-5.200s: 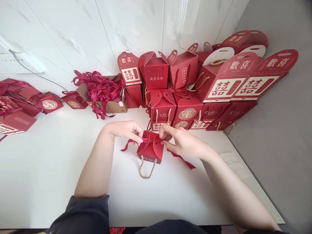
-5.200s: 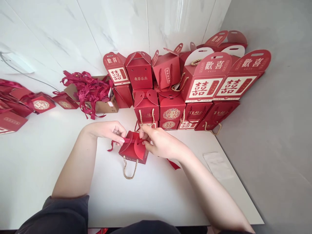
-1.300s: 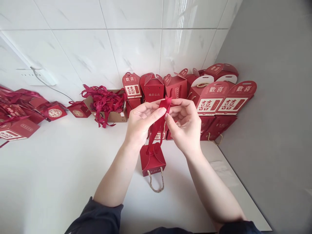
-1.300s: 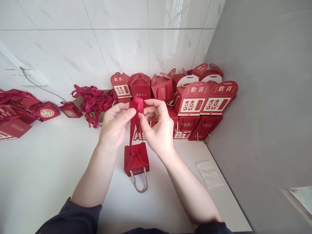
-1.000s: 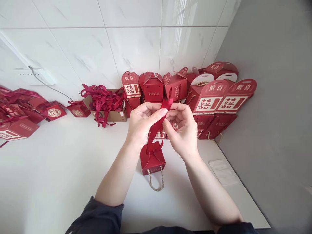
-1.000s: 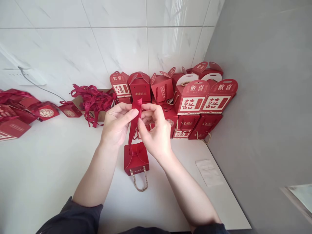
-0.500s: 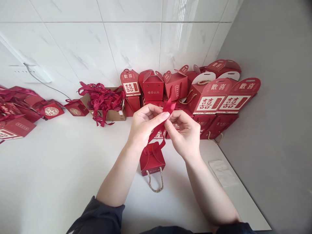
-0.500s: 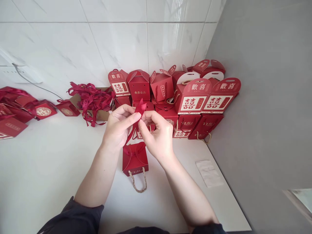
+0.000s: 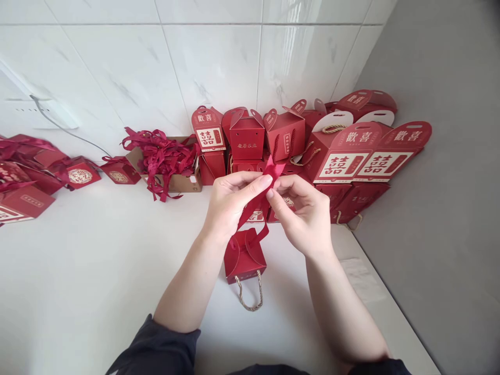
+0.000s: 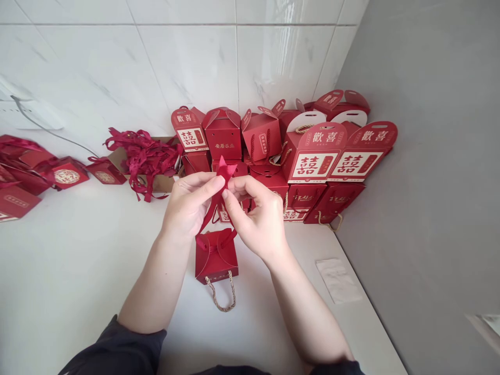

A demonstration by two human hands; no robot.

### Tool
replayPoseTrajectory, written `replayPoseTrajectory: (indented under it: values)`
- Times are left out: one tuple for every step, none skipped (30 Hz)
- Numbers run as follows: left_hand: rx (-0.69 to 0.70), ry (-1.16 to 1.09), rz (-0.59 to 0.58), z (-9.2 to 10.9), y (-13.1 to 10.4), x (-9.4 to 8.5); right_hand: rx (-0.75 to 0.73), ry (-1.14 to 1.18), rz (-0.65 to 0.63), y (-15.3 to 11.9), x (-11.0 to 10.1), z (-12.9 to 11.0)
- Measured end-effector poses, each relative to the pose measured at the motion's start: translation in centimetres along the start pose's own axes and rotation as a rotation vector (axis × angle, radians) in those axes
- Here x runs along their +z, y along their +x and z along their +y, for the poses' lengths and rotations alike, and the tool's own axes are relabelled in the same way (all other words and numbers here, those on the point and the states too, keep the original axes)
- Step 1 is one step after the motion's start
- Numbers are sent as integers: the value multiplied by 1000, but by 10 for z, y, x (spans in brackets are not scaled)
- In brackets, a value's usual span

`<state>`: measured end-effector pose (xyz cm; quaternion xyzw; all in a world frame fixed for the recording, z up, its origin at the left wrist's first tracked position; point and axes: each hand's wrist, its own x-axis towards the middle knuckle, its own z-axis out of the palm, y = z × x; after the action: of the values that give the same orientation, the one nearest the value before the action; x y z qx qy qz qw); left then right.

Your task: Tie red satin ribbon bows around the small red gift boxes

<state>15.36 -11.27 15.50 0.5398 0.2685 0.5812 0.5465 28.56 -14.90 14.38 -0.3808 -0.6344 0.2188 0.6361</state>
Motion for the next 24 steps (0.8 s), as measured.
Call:
replayPoseTrajectory:
  values:
    - [14, 6, 4, 0, 0, 0, 16, 9, -19, 0, -1, -2]
    - [31, 11, 10, 1, 0, 1, 31, 20, -37, 0, -2, -3]
    - [47, 15, 17, 1, 0, 1, 44, 30, -52, 0, -3, -5]
    - [60, 17, 23, 1, 0, 2, 56, 39, -63, 0, -4, -7]
    - [68, 16, 27, 0, 0, 3, 66, 44, -69, 0, -4, -8]
    - [70, 11, 27, 0, 0, 4, 73, 48, -66, 0, -3, -9]
    - [68, 6, 21, 0, -1, 5, 76, 52, -55, 0, -3, -10]
    - [62, -2, 12, 0, -2, 5, 78, 58, -43, -1, -2, -10]
    - [50, -10, 2, 0, -3, 5, 79, 68, -34, -1, -1, -11]
    - [34, -17, -7, 1, -4, 5, 77, 84, -27, -2, 0, -11]
    - [13, -20, -18, 3, -4, 3, 74, 101, -24, -3, 1, -11]
    - [-7, -16, -33, 4, -5, 0, 72, 114, -29, -4, 2, -11]
    - [-24, -3, -60, 6, -4, -5, 69, 122, -35, -5, 2, -12]
    - [-31, 21, -101, 7, -3, -11, 63, 125, -35, -6, 2, -13]
    - [-29, 55, -160, 7, -1, -19, 56, 126, -28, -6, 2, -15]
    - [-18, 96, -233, 6, 0, -28, 48, 131, -14, -7, 2, -17]
    - [-1, 136, -316, 4, 2, -38, 42, 141, 3, -7, 1, -19]
    - [2, 185, -421, -1, 2, -48, 35, 156, 21, -7, 0, -20]
    - [-3, 247, -520, -6, 2, -57, 27, 171, 35, -7, -1, -22]
    - [-14, 324, -621, -13, 0, -65, 20, 184, 43, -7, -2, -23]
    - [-26, 401, -714, -20, -3, -71, 13, 191, 48, -7, -3, -24]
    - [-41, 459, -794, -27, -7, -75, 5, 193, 54, -7, -3, -25]
    - [-44, 501, -844, -34, -11, -78, -1, 187, 57, -7, -4, -25]
    - [-40, 528, -864, -41, -16, -79, -5, 176, 58, -7, -4, -24]
